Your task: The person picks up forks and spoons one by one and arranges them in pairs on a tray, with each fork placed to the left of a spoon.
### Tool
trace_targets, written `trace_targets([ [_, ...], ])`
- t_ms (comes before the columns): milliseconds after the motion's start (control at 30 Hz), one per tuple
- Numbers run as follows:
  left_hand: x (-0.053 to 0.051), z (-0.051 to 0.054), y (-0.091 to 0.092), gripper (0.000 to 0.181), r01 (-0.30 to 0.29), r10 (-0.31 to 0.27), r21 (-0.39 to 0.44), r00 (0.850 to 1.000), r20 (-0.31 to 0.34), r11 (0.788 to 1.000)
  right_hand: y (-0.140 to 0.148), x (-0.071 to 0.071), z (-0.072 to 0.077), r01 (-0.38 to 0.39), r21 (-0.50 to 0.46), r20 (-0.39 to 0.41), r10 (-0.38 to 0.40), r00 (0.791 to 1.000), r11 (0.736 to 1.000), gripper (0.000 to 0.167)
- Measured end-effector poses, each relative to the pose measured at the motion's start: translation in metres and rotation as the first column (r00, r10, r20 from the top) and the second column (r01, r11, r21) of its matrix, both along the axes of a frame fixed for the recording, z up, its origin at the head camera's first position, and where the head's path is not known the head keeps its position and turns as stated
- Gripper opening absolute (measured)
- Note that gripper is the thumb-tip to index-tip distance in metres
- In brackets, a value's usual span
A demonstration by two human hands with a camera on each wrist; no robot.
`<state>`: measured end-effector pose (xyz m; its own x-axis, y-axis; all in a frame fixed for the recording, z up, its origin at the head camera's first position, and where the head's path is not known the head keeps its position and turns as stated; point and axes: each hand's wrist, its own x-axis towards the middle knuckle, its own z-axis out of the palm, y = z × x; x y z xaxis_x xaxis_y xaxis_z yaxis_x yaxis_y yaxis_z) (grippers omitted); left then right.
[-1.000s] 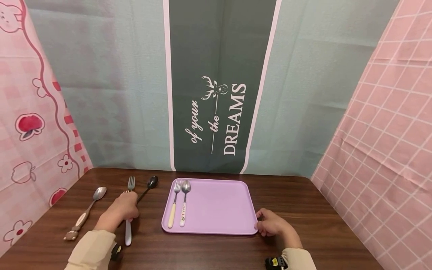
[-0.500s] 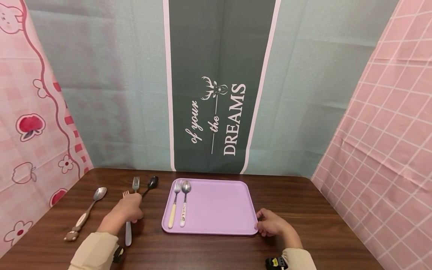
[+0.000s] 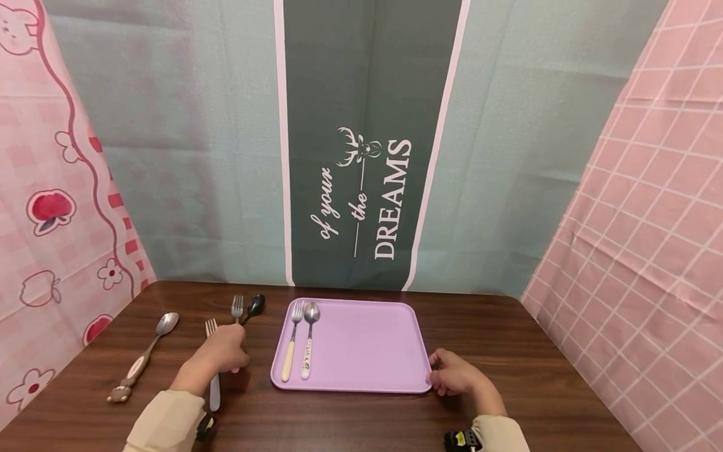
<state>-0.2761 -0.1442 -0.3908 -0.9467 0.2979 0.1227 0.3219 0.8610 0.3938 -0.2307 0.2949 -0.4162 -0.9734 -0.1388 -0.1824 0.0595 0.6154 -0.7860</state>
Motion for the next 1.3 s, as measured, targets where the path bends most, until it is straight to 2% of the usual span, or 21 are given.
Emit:
trace_targets([
  [367,0.001,-0.001,0.005,0.017,-0.007,0.007,0.032,1.0,-0.019,0.999,0.0,0.0,0.001,-0.008,0.001,0.009,0.008,1.0,1.0,0.024],
  [667,0.002,0.001,0.012,0.016,-0.032,0.031,0.037,0.999,0.018,0.999,0.001,0.0,-0.001,-0.005,-0.002,-0.001,0.005,1.0,1.0,0.025],
  [1133,0.004,0.005,0.029,0.016,-0.007,0.005,0.065,1.0,0.019,0.998,0.001,0.001,-0.001,-0.024,-0.012,-0.004,0.024,1.0,1.0,0.025],
  [1300,0.005,0.008,0.036,0.018,0.02,-0.019,0.054,1.0,-0.014,0.998,0.001,0.001,0.0,-0.02,-0.022,0.008,0.02,1.0,1.0,0.026],
])
